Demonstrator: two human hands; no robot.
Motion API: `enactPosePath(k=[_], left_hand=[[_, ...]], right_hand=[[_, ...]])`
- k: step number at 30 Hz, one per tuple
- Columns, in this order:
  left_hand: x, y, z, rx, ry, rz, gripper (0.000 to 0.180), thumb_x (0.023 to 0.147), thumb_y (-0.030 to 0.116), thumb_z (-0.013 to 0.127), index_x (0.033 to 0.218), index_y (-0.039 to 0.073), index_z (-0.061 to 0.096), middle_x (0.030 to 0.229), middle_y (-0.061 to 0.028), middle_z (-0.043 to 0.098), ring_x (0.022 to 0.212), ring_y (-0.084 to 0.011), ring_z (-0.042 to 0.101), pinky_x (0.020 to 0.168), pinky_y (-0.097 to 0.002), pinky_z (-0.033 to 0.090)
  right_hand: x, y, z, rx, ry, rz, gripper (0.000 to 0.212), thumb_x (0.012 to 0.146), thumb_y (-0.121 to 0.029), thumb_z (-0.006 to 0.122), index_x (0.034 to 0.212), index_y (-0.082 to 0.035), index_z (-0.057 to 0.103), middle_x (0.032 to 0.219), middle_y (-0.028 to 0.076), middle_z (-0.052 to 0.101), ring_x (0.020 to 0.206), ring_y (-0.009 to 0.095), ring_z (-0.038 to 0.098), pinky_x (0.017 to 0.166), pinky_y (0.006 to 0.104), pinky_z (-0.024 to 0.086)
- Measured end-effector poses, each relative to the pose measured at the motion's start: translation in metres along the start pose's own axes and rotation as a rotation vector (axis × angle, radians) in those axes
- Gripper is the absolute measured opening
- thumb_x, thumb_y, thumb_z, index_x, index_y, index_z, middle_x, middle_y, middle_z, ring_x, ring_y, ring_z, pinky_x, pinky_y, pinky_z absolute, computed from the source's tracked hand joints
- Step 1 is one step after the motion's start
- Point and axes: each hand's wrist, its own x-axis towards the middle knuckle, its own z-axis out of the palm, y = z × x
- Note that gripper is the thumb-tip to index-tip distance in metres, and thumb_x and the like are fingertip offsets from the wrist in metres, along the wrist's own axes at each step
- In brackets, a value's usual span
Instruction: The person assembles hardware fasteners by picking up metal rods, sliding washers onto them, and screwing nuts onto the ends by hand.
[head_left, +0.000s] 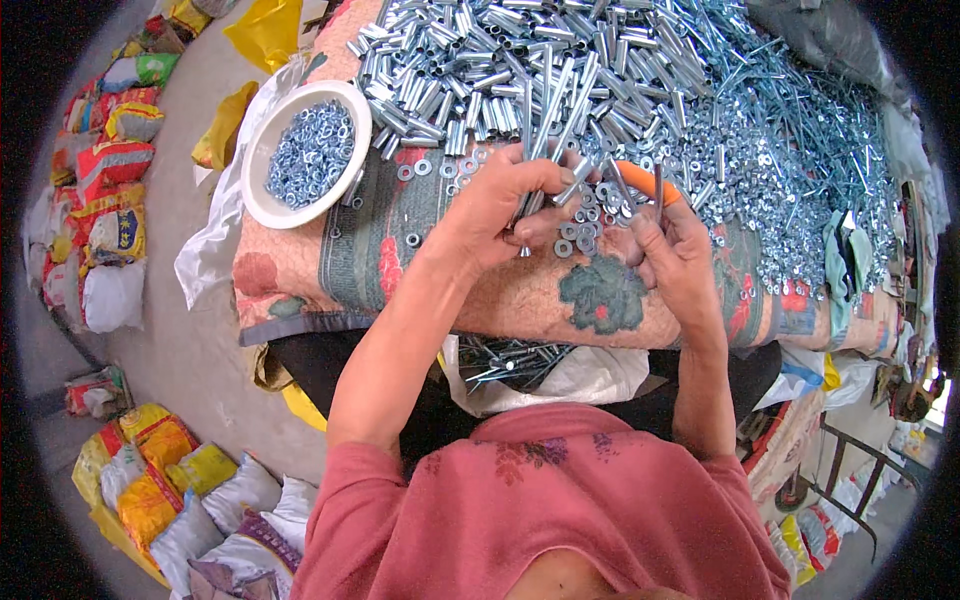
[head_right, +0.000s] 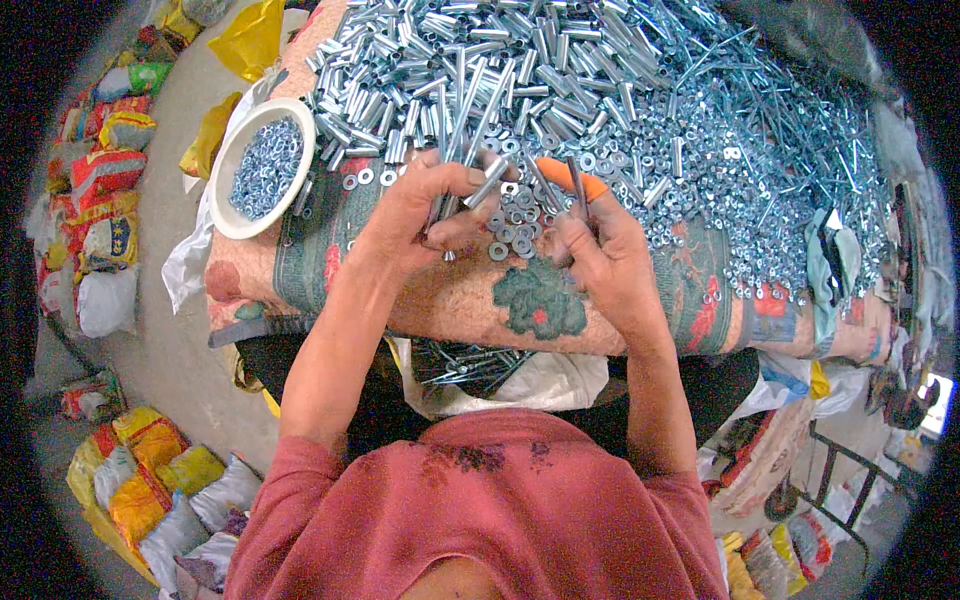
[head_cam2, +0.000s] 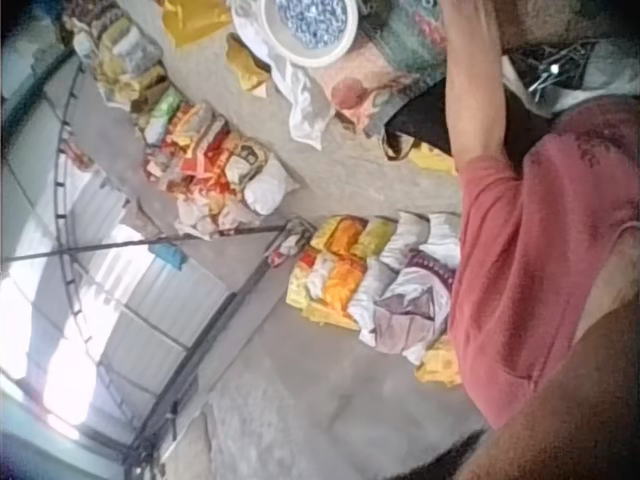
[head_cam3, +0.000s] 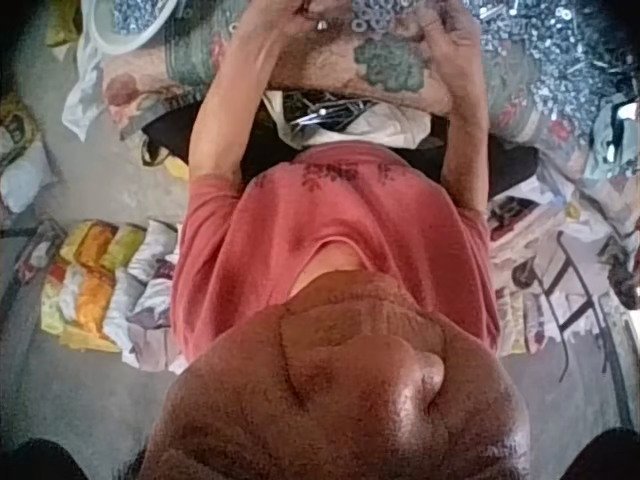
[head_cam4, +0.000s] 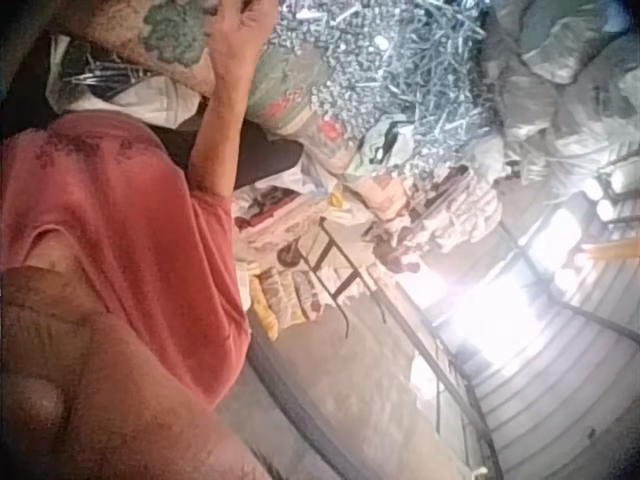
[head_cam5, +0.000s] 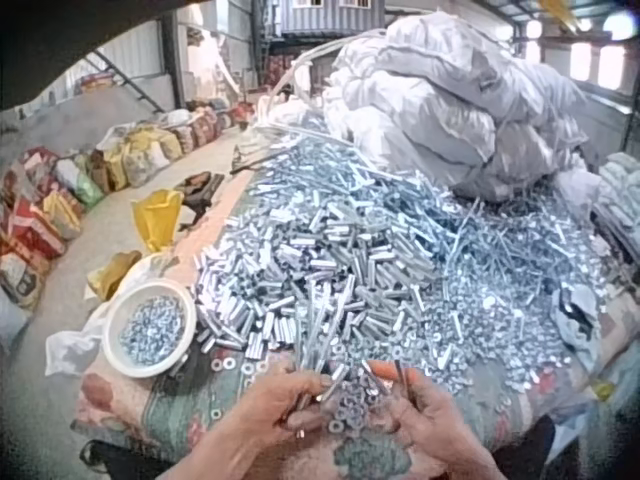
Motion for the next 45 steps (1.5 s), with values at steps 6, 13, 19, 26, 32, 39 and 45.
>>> enactPosePath(k=[6, 13, 19, 26, 32, 39, 45], left_hand=[[-0.006, -0.002, -0.002, 0.062, -0.077, -0.041, 0.021, 0.073, 0.004, 0.054, 0.093, -0.002, 0.054, 0.061, -0.0047, 0.052, 0.034, -0.0027, 0.031, 0.031, -0.0168, 0.021], [-0.016, 0.004, -0.004, 0.308, 0.051, -0.054, 0.018, 0.069, 0.003, 0.058, 0.087, 0.0, 0.054, 0.061, -0.0041, 0.051, 0.037, -0.004, 0.035, 0.031, -0.0185, 0.022], [-0.023, 0.011, -0.008, 0.494, 0.032, -0.129, 0.02, 0.069, 0.005, 0.064, 0.087, 0.0, 0.055, 0.06, -0.0023, 0.053, 0.038, -0.0033, 0.039, 0.032, -0.0177, 0.024], [-0.02, -0.022, 0.005, 0.145, 0.156, 0.026, 0.018, 0.073, 0.013, 0.07, 0.079, 0.003, 0.056, 0.063, -0.0017, 0.055, 0.039, -0.0037, 0.039, 0.033, -0.0173, 0.023], [-0.017, -0.036, 0.024, -0.09, 0.17, 0.078, 0.017, 0.077, 0.014, 0.067, 0.083, 0.003, 0.056, 0.063, -0.0026, 0.055, 0.04, -0.0052, 0.042, 0.032, -0.0172, 0.024], [-0.019, -0.057, 0.04, -0.193, 0.299, 0.054, 0.015, 0.079, 0.014, 0.064, 0.082, 0.005, 0.052, 0.061, 0.0002, 0.05, 0.041, -0.0063, 0.043, 0.031, -0.0175, 0.026], [-0.016, -0.061, 0.039, -0.294, 0.251, 0.06, 0.017, 0.082, 0.021, 0.061, 0.088, 0.008, 0.052, 0.075, -0.0026, 0.056, 0.049, -0.0093, 0.051, 0.034, -0.018, 0.037]], right_hand=[[0.0, 0.0, -0.005, -0.119, -0.109, 0.0, 0.035, 0.086, -0.01, 0.049, 0.121, -0.008, 0.052, 0.079, -0.002, 0.058, 0.062, 0.006, 0.048, 0.057, 0.0212, 0.041], [-0.006, -0.013, -0.01, -0.245, -0.153, 0.07, 0.034, 0.084, -0.009, 0.05, 0.117, -0.009, 0.056, 0.074, 0.002, 0.058, 0.058, 0.007, 0.047, 0.055, 0.0233, 0.042], [-0.005, -0.013, -0.015, -0.376, -0.315, -0.149, 0.032, 0.084, -0.009, 0.051, 0.115, -0.004, 0.056, 0.064, 0.001, 0.054, 0.052, 0.003, 0.044, 0.046, 0.0188, 0.035], [0.007, -0.006, -0.005, 0.029, -0.378, 0.304, 0.027, 0.09, -0.022, 0.045, 0.11, -0.005, 0.051, 0.07, 0.005, 0.059, 0.044, 0.006, 0.048, 0.036, 0.0189, 0.035], [0.019, -0.007, -0.006, 0.655, -0.351, 0.316, 0.034, 0.093, -0.03, 0.041, 0.106, 0.0, 0.049, 0.077, 0.006, 0.058, 0.055, 0.01, 0.056, 0.038, 0.0187, 0.04], [0.0, 0.008, 0.028, 0.307, 0.423, -0.018, 0.032, 0.095, -0.028, 0.037, 0.106, 0.0, 0.049, 0.09, 0.011, 0.058, 0.075, 0.014, 0.06, 0.061, 0.0254, 0.05], [-0.005, -0.008, 0.032, 0.202, 0.54, -0.238, 0.034, 0.095, -0.031, 0.037, 0.104, -0.001, 0.05, 0.077, 0.005, 0.052, 0.063, 0.011, 0.049, 0.055, 0.0211, 0.041]])
